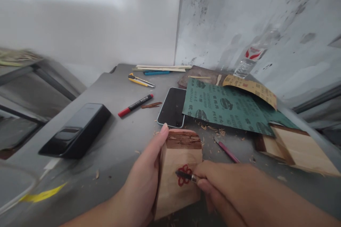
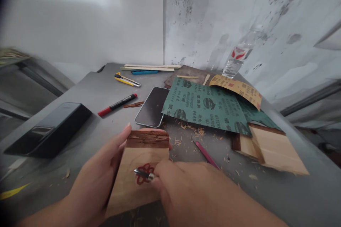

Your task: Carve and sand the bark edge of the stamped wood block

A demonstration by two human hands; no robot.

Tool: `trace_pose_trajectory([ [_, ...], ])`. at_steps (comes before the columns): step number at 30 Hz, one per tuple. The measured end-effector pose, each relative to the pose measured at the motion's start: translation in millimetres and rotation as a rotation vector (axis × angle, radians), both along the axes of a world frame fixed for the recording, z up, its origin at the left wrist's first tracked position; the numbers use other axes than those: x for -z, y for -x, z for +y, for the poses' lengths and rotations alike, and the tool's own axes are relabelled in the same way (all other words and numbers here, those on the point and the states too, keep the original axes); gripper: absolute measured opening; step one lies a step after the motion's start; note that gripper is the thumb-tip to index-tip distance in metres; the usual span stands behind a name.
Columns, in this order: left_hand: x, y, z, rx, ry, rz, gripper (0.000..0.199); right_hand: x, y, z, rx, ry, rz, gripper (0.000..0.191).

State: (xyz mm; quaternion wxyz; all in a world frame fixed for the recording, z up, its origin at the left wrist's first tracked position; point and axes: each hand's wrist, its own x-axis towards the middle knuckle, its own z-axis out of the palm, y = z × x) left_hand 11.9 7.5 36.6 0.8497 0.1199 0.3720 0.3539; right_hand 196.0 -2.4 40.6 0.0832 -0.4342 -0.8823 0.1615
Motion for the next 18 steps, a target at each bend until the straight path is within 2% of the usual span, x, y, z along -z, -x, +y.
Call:
trace_pose_trajectory([
  [4, 2.9, 1.1, -0.1, -0.061, 0.069, 0.138, 0.066, -8.9, 4.1, 2.5, 0.006, 0.023, -0.005, 0.023],
  [9, 0.6, -1.3, -0.6, -0.089, 0.07, 0.147, 0.06, -19.3, 2.5, -1.0, -0.075, -0.014, 0.079, 0.031],
  [12, -3.9, -4.8, 0.2, -0.092, 0.109, 0.11, 0.057, -19.8, 1.9, -4.4, -0.065, -0.072, 0.069, 0.032],
  [16, -4.1, -6.2, -0.4, -0.095, 0.125, 0.162, 0.051, -14.8, 0.2, -4.1, -0.062, -0.127, 0.091, 0.035],
  [18, -1.8, -6.3, -2.1, -0.062, 0.105, 0.079, 0.054, -13.0, -1.7, -2.1, -0.093, -0.119, 0.094, 0.037],
])
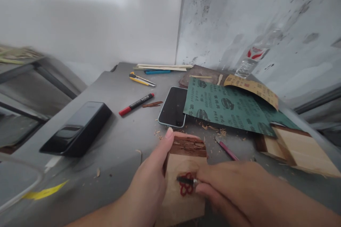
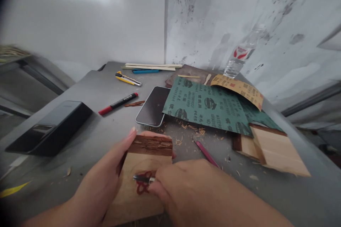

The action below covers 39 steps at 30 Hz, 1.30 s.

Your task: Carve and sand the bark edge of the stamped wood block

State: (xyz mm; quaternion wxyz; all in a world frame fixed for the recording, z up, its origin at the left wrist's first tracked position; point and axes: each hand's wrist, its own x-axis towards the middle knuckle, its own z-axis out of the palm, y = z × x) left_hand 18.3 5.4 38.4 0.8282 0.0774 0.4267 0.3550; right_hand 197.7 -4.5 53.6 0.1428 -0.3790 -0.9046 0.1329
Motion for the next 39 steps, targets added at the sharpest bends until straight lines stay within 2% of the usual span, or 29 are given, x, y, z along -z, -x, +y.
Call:
trace_pose_trajectory([
  [4, 4.0, -2.3, -2.7, 0.014, -0.044, -0.134, 0.059, -2.6, -2.3, 1.8, -0.021, 0.058, -0.037, 0.033],
  [9, 5.4, -3.2, -3.7, 0.047, -0.011, 0.05, 0.057, -6.8, 1.9, 5.8, 0.003, 0.146, -0.047, 0.027],
  [15, 8.0, 5.0, -3.1, 0.058, 0.001, 0.067, 0.062, -26.8, -4.3, 11.4, -0.071, 0.305, -0.076, 0.032],
  [19, 3.5, 7.5, 2.2, 0.0, 0.002, 0.068, 0.059, -31.4, -9.6, 9.3, -0.033, 0.243, -0.008, 0.027],
  [26, -0.1, 9.1, 0.5, -0.039, -0.014, 0.057, 0.064, -6.3, -6.3, 0.1, -0.007, 0.039, 0.104, 0.025],
  [30, 1.7, 10.1, -0.1, -0.05, -0.002, 0.126, 0.064, 4.8, -5.5, -1.1, -0.016, 0.025, 0.088, 0.027],
  [32, 1.3, 10.2, 1.6, -0.063, 0.001, 0.149, 0.063, 8.5, -5.6, -0.5, -0.01, 0.057, 0.014, 0.027],
  [39, -0.2, 9.6, 6.1, -0.059, 0.01, 0.145, 0.062, 3.4, -0.2, 1.1, -0.008, -0.027, -0.027, 0.032],
])
